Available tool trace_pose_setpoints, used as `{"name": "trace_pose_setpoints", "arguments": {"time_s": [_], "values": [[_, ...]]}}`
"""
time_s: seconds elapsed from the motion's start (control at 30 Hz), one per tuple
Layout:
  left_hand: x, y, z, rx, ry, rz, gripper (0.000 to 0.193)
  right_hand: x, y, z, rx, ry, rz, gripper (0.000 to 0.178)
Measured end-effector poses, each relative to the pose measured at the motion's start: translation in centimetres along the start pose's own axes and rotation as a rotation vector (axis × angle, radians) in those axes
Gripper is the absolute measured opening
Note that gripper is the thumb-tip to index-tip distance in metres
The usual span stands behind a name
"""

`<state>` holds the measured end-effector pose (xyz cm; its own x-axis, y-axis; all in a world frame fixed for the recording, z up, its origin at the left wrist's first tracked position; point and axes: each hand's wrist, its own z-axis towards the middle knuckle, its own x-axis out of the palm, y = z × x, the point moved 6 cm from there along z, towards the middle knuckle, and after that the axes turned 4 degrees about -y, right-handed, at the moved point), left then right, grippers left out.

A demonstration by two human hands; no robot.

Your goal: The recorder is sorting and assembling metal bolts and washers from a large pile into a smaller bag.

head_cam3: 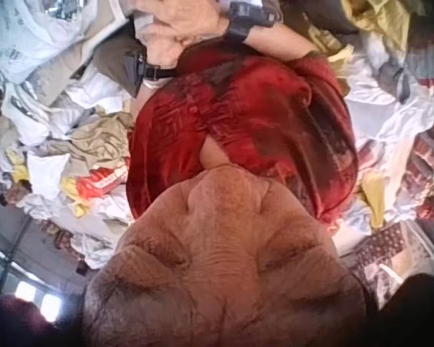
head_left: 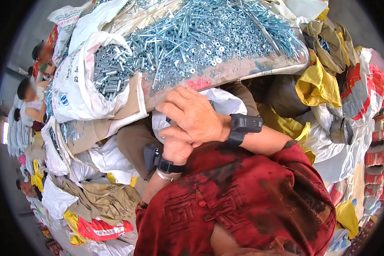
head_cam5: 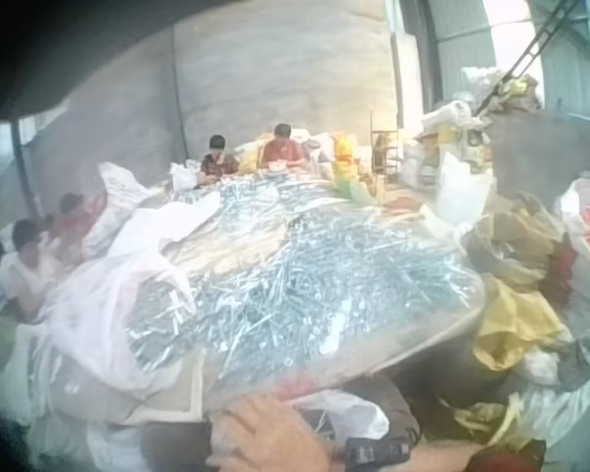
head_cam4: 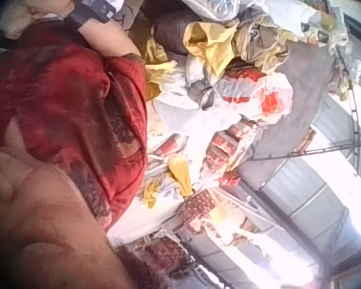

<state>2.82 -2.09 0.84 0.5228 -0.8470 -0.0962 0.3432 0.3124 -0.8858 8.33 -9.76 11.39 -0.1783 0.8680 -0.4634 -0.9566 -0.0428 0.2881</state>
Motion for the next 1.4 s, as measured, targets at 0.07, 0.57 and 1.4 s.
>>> {"name": "trace_pose_setpoints", "arguments": {"time_s": [0.07, 0.57, 1.4], "values": [[1.5, 1.7, -0.3, -0.897, 0.292, -1.119, 0.026, 0.4, -2.1, -0.6, 0.113, 0.004, 0.193, 0.042], [1.1, 2.8, 0.6, -0.924, 0.326, -0.697, 0.015, -6.0, -20.8, -5.7, 0.583, 0.198, -0.439, 0.013], [-1.3, 1.9, 0.6, -0.86, 0.267, -0.627, 0.014, -3.0, -20.9, -5.4, 0.617, 0.457, -0.713, 0.015]]}}
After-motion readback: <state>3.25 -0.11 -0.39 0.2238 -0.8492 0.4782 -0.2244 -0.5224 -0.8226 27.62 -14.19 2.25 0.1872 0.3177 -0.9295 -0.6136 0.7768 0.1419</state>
